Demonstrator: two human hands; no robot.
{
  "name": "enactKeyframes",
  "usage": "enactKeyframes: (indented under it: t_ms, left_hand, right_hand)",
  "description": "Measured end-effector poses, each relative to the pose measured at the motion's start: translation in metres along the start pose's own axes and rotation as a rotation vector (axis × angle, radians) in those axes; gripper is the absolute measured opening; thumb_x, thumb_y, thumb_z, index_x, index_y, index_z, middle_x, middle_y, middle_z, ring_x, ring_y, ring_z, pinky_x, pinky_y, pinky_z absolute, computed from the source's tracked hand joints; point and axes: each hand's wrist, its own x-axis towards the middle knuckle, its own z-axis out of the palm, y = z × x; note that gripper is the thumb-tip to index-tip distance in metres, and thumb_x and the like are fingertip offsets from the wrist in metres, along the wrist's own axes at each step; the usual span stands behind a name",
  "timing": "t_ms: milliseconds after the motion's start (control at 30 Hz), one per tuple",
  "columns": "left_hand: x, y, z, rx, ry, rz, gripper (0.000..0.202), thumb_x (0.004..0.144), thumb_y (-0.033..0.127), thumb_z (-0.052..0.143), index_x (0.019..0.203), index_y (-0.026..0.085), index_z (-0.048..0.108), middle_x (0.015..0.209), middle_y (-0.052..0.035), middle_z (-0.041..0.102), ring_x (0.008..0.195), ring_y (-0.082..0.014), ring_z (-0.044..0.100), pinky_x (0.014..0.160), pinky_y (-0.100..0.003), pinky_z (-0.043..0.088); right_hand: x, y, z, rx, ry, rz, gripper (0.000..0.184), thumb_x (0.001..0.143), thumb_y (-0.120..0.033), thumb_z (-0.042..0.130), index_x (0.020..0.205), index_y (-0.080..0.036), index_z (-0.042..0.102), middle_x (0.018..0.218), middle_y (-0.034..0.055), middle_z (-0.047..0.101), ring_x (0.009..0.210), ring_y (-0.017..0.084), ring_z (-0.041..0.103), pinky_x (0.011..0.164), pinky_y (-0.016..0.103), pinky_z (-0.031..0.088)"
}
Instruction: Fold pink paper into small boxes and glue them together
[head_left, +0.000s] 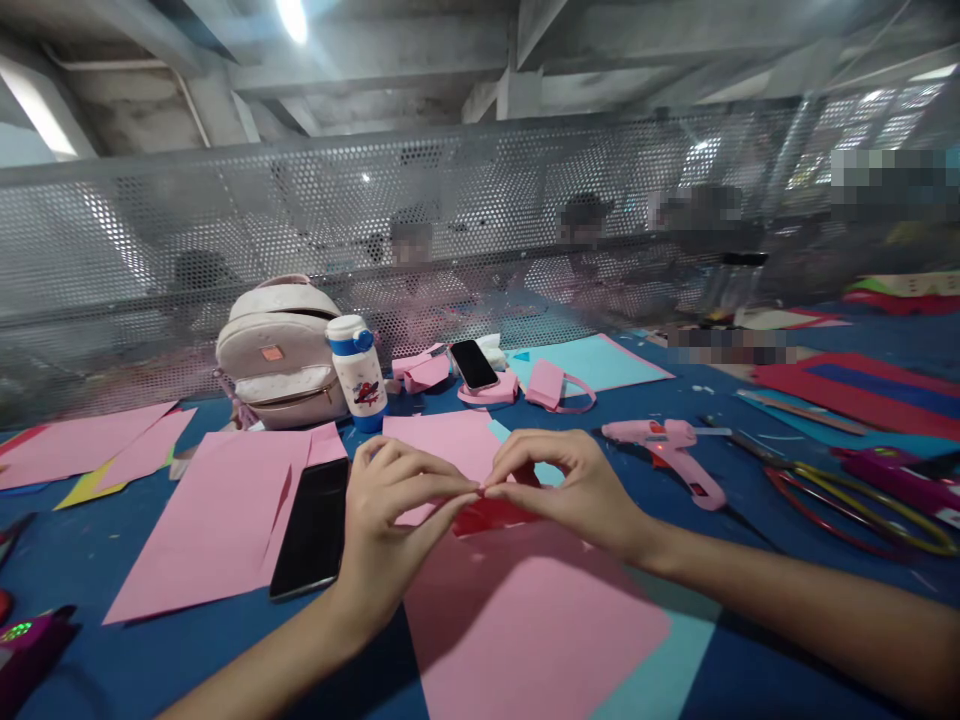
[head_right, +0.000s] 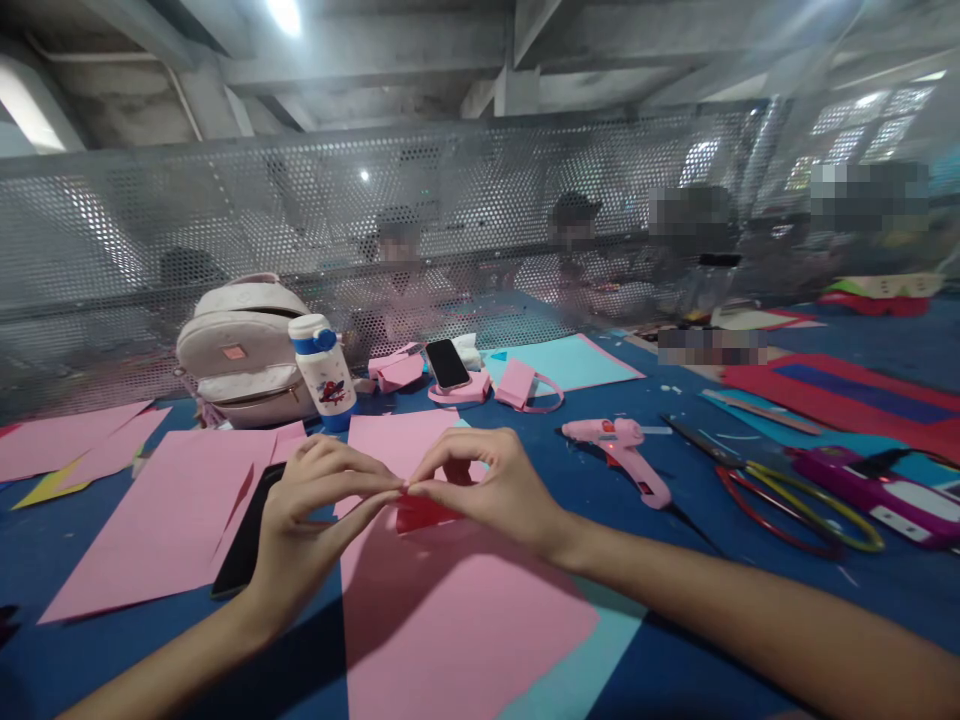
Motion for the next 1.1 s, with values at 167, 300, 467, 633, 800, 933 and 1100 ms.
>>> enactKeyframes:
  t_ms: [167, 300, 467, 633, 800, 933, 1100]
  left_hand:
    - [0.003, 0.005, 0.003, -0.057, 0.008, -0.087, 0.009, 0.085, 0.019, 0.074, 0.079, 0.025, 0.073, 0.077, 0.0020, 0.074, 0.073, -0.0181, 0.063, 0.080, -0.039, 0.039]
    - [0.002, 0.009, 0.004, -0.240, 0.002, -0.237, 0.012, 0.086, 0.017, 0.072, 0.075, 0.023, 0.072, 0.075, 0.0004, 0.072, 0.074, -0.0185, 0.065, 0.075, -0.036, 0.043]
    - [-0.001, 0.008, 0.005, -0.212, 0.018, -0.167, 0.011, 0.085, 0.015, 0.072, 0.078, 0.023, 0.071, 0.078, 0.0006, 0.073, 0.077, -0.0183, 0.065, 0.079, -0.036, 0.042]
    - [0.000, -0.002, -0.001, -0.157, 0.056, -0.159, 0.013, 0.086, 0.012, 0.069, 0.080, 0.023, 0.069, 0.081, 0.0024, 0.072, 0.079, -0.0174, 0.065, 0.083, -0.037, 0.041]
    - [0.001, -0.012, -0.001, -0.134, 0.078, -0.149, 0.013, 0.087, 0.013, 0.069, 0.080, 0.024, 0.070, 0.082, 0.0022, 0.073, 0.079, -0.0176, 0.066, 0.084, -0.037, 0.041]
    - [-0.001, -0.013, 0.001, -0.153, 0.062, -0.149, 0.012, 0.089, 0.015, 0.068, 0.081, 0.024, 0.071, 0.083, 0.0010, 0.075, 0.080, -0.0186, 0.067, 0.085, -0.038, 0.042]
    - [-0.002, -0.011, 0.001, -0.176, 0.038, -0.154, 0.013, 0.091, 0.016, 0.065, 0.085, 0.025, 0.072, 0.086, 0.0001, 0.075, 0.083, -0.0196, 0.067, 0.083, -0.038, 0.042]
  right_hand:
    - [0.000, -0.001, 0.001, -0.016, -0.004, -0.032, 0.014, 0.086, -0.028, 0.074, 0.077, -0.018, 0.073, 0.074, 0.0035, 0.069, 0.062, 0.013, 0.057, 0.057, 0.026, 0.046]
    - [-0.001, -0.005, 0.001, 0.002, -0.008, -0.049, 0.012, 0.086, -0.024, 0.072, 0.077, -0.017, 0.072, 0.074, 0.0029, 0.068, 0.062, 0.012, 0.056, 0.057, 0.025, 0.045]
    - [-0.002, -0.005, 0.003, 0.011, -0.008, -0.026, 0.013, 0.087, -0.025, 0.071, 0.076, -0.017, 0.071, 0.074, 0.0033, 0.067, 0.061, 0.013, 0.055, 0.055, 0.025, 0.044]
    - [0.000, 0.001, -0.001, 0.002, 0.032, 0.015, 0.017, 0.086, -0.028, 0.071, 0.075, -0.017, 0.069, 0.074, 0.0033, 0.066, 0.062, 0.013, 0.055, 0.057, 0.027, 0.044]
    - [0.000, 0.003, -0.004, -0.002, 0.050, 0.029, 0.019, 0.085, -0.032, 0.074, 0.075, -0.016, 0.070, 0.074, 0.0039, 0.067, 0.063, 0.014, 0.056, 0.057, 0.027, 0.044]
    - [0.000, 0.004, -0.003, -0.007, 0.041, 0.013, 0.018, 0.086, -0.031, 0.072, 0.075, -0.017, 0.070, 0.075, 0.0034, 0.067, 0.063, 0.013, 0.056, 0.057, 0.027, 0.045]
    - [0.001, 0.005, -0.003, -0.019, 0.048, 0.018, 0.013, 0.087, -0.027, 0.070, 0.077, -0.018, 0.069, 0.076, 0.0027, 0.066, 0.064, 0.013, 0.056, 0.058, 0.027, 0.045]
